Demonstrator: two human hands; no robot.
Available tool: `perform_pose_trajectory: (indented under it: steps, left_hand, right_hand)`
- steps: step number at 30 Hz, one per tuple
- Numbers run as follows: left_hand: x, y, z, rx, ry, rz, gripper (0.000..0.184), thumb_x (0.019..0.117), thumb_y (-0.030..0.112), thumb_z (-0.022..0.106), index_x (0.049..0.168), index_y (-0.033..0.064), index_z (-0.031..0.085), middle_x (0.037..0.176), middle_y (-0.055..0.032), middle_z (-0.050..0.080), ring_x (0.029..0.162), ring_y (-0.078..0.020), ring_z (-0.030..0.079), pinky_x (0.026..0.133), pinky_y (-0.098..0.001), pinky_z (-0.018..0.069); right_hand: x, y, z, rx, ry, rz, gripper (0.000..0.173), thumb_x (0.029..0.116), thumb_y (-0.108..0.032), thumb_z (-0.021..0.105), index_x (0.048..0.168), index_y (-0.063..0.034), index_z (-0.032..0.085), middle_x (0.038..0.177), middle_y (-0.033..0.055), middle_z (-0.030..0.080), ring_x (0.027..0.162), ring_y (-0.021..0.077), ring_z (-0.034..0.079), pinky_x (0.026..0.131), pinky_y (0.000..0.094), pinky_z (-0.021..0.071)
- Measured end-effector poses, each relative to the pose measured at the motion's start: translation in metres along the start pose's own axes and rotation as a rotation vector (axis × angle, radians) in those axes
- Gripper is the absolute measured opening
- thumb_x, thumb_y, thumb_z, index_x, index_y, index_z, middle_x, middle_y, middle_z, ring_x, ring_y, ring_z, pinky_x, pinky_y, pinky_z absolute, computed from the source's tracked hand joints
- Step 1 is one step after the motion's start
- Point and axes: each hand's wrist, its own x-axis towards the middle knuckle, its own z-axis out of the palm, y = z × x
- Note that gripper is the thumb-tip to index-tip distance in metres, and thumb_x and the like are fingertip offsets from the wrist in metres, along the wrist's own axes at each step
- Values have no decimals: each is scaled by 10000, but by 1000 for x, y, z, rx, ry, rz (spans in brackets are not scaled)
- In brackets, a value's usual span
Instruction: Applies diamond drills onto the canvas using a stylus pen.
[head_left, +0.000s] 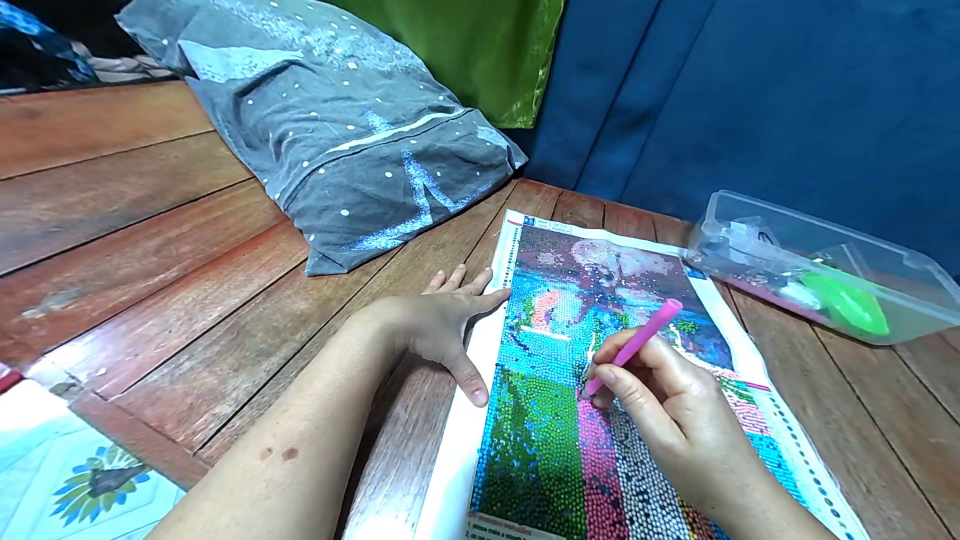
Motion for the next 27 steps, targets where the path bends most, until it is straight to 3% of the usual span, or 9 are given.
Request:
perform_pose_trajectory:
  steps: [9, 27]
  left_hand:
    - [0, 0, 0, -5, 3, -6, 1285, 678, 427, 941, 1663, 245, 136, 1731, -106, -78, 1569, -429, -122, 1229, -624, -49]
    - [0, 0, 0, -11, 2, -13, 1294, 671, 419, 947, 1663, 256, 133, 1732, -94, -81, 1570, -427, -123, 1232, -622, -45]
  right_hand:
    - [1, -1, -4, 121, 47, 37, 134, 1025, -212, 518, 1060, -126, 615, 860, -67, 684, 701, 21, 684, 631, 177, 604]
    - [2, 0, -6, 126, 56, 60, 132, 1020, -205, 521, 1066, -126, 616, 865, -63, 684, 701, 28, 688, 625, 189, 609]
